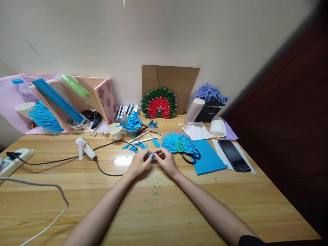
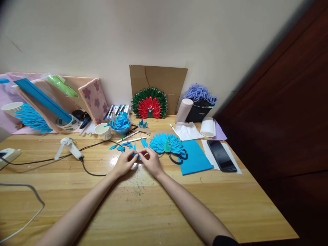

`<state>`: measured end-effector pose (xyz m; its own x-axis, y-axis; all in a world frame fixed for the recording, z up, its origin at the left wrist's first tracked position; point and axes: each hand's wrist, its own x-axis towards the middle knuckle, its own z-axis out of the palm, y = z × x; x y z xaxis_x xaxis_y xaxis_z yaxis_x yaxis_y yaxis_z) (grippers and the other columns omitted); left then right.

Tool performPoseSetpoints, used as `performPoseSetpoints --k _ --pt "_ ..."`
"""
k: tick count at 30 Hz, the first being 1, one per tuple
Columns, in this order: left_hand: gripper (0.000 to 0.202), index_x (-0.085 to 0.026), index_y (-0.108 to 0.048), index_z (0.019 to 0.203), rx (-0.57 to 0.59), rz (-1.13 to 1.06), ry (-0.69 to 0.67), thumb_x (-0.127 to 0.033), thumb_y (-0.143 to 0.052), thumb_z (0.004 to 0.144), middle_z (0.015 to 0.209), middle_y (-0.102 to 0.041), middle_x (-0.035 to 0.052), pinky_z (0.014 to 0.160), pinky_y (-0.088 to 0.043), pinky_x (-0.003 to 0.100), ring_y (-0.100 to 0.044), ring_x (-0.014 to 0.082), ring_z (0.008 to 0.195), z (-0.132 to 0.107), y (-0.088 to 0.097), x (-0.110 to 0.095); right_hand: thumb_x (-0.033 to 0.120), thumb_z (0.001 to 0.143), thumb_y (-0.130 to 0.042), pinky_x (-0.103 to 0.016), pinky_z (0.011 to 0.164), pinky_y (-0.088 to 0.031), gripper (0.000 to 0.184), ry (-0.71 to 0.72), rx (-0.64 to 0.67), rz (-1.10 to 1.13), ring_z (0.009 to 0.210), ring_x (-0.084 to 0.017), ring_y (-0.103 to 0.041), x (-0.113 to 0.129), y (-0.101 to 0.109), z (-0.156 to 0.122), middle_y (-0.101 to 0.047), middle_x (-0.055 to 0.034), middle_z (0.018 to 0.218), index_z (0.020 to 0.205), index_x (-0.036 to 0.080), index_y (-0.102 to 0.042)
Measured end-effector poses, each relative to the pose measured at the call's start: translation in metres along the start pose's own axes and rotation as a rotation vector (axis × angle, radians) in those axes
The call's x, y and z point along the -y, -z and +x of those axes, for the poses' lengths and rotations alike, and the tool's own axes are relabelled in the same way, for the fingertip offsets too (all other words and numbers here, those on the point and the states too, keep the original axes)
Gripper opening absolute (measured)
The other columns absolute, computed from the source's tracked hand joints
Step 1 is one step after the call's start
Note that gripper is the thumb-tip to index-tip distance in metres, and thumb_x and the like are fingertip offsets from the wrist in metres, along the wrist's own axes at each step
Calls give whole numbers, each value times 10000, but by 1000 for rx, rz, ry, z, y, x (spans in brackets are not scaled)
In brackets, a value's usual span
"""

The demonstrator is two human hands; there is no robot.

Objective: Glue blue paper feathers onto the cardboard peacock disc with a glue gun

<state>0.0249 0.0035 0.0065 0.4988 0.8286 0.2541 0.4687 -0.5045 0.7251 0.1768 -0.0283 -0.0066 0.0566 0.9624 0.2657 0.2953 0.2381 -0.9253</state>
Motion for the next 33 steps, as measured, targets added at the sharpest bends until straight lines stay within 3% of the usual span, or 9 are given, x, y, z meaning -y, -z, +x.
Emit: performPoseSetpoints --k 17,33 --pt "252 -162 -600 721 -29 -303 125 -365 -483 814 680 -606 25 591 -445 250 -566 155 637 2 0 8 269 813 -525 -274 621 -528 131 77 53 -21 687 -154 -626 5 2 -2 -653 -43 825 841 198 -631" --pt "264 -167 -607 725 -70 -273 101 -375 -479 824 694 -600 27 590 -442 247 -561 151 650 1 0 5 254 817 -547 -302 691 -511 126 148 7 -103 773 -175 -615 6 2 -2 -660 -52 833 840 214 -664"
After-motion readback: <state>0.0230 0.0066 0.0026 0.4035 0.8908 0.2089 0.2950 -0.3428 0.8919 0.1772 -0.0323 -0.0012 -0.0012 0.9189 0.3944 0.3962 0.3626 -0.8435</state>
